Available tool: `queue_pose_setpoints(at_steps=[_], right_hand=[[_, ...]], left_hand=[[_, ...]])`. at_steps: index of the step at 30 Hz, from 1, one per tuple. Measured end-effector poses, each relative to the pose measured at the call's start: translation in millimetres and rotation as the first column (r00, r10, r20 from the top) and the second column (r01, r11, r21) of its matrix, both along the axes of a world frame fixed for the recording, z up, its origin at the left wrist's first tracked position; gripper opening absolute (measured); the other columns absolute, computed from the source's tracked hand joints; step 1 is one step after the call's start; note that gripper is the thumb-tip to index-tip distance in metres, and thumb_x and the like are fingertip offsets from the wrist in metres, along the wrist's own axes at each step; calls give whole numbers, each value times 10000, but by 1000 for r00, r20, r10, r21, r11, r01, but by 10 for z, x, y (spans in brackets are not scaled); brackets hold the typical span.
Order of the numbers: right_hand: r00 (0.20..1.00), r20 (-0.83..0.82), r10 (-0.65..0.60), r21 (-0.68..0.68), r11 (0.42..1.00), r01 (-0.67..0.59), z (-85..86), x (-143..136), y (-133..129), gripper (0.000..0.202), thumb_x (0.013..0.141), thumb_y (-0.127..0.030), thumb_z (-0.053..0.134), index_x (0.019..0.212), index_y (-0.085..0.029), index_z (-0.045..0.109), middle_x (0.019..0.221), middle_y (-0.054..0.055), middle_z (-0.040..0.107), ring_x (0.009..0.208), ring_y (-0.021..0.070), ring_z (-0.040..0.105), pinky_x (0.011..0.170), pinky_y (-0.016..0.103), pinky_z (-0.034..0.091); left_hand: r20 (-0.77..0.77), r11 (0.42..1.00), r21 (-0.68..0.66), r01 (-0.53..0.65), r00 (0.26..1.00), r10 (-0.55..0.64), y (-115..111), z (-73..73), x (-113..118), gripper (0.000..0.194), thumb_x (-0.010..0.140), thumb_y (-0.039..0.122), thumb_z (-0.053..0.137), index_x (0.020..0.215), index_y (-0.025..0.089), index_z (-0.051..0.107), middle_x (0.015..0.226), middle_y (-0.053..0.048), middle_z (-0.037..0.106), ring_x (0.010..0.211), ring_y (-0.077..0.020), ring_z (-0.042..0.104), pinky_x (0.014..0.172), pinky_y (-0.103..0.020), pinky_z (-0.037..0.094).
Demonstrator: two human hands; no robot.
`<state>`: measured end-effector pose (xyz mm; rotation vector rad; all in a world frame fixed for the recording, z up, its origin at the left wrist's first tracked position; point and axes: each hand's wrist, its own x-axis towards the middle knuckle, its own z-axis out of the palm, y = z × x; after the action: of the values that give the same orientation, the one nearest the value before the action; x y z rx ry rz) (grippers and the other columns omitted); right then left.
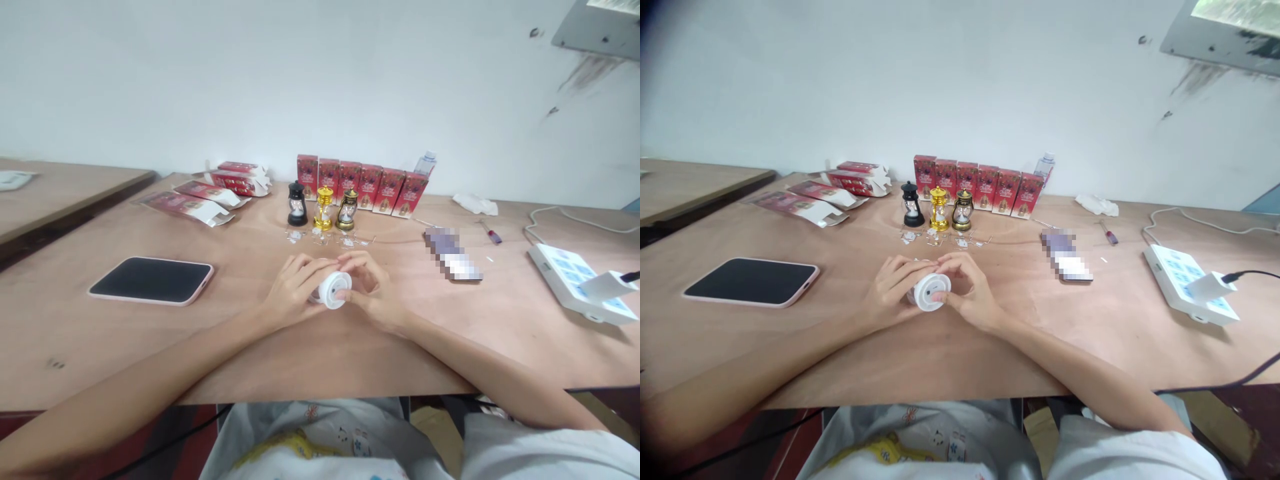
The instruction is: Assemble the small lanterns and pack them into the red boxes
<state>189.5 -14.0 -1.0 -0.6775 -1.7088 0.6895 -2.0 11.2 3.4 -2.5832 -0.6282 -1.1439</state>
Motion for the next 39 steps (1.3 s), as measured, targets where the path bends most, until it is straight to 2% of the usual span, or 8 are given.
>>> queue_pose_setpoints(at_steps=[3, 8, 11, 23, 28, 33, 36, 39], right_hand=[[989, 117, -85, 232, 971, 56, -3, 9, -21, 68, 871, -250, 592, 933, -223, 598, 1099, 88, 560, 1050, 196, 594, 916, 398, 503], [960, 227, -166, 457, 888, 46, -6, 13, -36, 202, 840, -293, 643, 1020, -209, 605, 1115, 113, 541, 1049, 207, 584, 863, 374, 528], [951, 235, -199, 470, 880, 68, -18, 6, -30, 295, 804, -336, 685, 1052, -208, 591, 1100, 115, 555, 1075, 222, 579, 878, 388, 526], [938, 217, -269, 428, 890, 156, -100, -7, -33, 206, 808, -349, 680, 957, -225, 611, 1089, 81, 577, 991, 190, 613, 829, 360, 547], [953, 234, -190, 460, 886, 64, -31, 34, -27, 124, 872, -259, 597, 981, -210, 628, 1072, 101, 601, 1005, 194, 615, 827, 354, 540], [976, 123, -180, 378, 918, 122, -78, 34, 0, 200, 858, -244, 613, 1043, -218, 541, 982, 74, 626, 934, 180, 636, 801, 336, 542], [948, 91, -306, 286, 920, 269, -175, 132, 191, 149, 903, -248, 529, 1046, -214, 504, 971, 67, 628, 892, 168, 639, 780, 327, 541], [749, 340, -568, 393, 810, 436, -248, 368, 516, 121, 910, -230, 490, 998, -180, 556, 941, 87, 660, 885, 205, 624, 796, 361, 519]], left_hand=[[28, 998, -58, -31, 999, 33, -2, 8, 13, 416, 849, 392, 611, 1187, 161, 541, 1133, -109, 663, 881, -216, 555, 739, -343, 410], [46, 998, -59, -36, 998, 38, -3, -21, 12, 475, 852, 481, 576, 1191, 150, 540, 1137, -118, 662, 888, -221, 572, 725, -345, 387], [31, 998, -44, -45, 998, 46, 2, -33, -1, 487, 871, 512, 520, 1206, 158, 544, 1138, -125, 662, 874, -226, 575, 721, -352, 383], [105, 996, -30, -89, 990, 92, 52, -138, 21, 523, 869, 572, 490, 1235, 201, 540, 1090, -87, 684, 838, -216, 571, 729, -334, 356], [-13, 997, -32, -64, 998, 64, -3, -26, 9, 439, 864, 470, 557, 1180, 165, 566, 1118, -109, 678, 879, -217, 589, 740, -339, 378], [-68, 1000, 9, -27, 997, 27, -23, 27, 7, 390, 848, 387, 599, 1157, 152, 566, 1129, -98, 678, 903, -212, 593, 766, -347, 384], [-102, 998, -15, -56, 993, 54, 3, 9, 1, 396, 848, 368, 596, 1178, 152, 556, 1152, -97, 667, 932, -218, 592, 788, -354, 379], [-131, 996, -39, -81, 989, 75, 40, -5, -11, 389, 854, 351, 584, 1191, 161, 551, 1167, -93, 660, 958, -225, 589, 807, -361, 369]])
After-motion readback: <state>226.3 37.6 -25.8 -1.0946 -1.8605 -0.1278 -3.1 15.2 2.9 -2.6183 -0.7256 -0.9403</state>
